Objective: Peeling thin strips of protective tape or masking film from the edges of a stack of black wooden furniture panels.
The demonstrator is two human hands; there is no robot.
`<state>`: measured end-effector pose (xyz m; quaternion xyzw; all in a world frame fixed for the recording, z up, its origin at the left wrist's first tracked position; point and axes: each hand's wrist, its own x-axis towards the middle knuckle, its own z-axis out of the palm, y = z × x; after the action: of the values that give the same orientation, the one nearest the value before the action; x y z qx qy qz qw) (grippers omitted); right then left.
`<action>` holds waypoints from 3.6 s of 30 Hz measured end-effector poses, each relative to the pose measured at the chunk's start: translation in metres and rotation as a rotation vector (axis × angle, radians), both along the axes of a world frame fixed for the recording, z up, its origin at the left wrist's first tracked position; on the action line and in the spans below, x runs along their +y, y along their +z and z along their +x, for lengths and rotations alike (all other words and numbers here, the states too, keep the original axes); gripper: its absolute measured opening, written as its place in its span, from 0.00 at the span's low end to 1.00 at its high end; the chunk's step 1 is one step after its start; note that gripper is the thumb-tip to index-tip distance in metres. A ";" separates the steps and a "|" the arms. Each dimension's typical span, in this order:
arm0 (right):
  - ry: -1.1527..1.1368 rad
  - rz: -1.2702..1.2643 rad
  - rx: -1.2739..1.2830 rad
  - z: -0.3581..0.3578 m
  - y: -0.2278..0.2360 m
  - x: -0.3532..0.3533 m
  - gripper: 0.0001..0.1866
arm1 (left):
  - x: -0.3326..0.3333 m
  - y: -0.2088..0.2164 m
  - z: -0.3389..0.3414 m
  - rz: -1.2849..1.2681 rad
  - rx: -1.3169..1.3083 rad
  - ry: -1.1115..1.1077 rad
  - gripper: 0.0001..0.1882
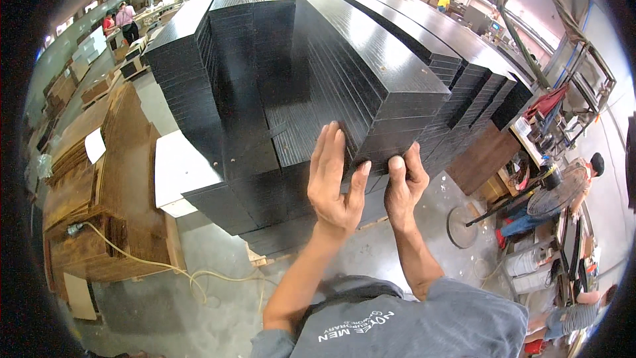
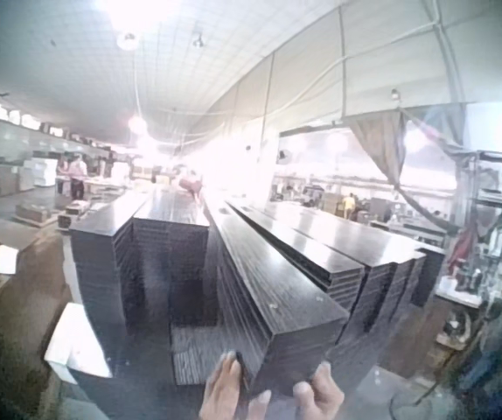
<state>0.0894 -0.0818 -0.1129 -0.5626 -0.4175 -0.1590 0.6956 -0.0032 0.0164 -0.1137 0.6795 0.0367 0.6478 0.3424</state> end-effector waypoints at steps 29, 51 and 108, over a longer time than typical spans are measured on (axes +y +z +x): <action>0.039 0.231 -0.137 0.022 0.053 -0.001 0.23 | 0.013 0.069 0.002 -0.040 -0.114 -0.137 0.30; 0.079 0.288 -0.163 0.016 0.094 0.007 0.21 | -0.013 0.106 0.013 -0.231 -0.281 -0.284 0.22; 0.229 -0.035 -0.021 0.036 -0.026 -0.015 0.32 | -0.017 -0.020 -0.007 -0.095 0.202 0.075 0.21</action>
<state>0.1253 -0.0971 -0.1391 -0.5214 -0.4889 -0.0772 0.6951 -0.0098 -0.0009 -0.1339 0.7224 0.1272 0.5861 0.3442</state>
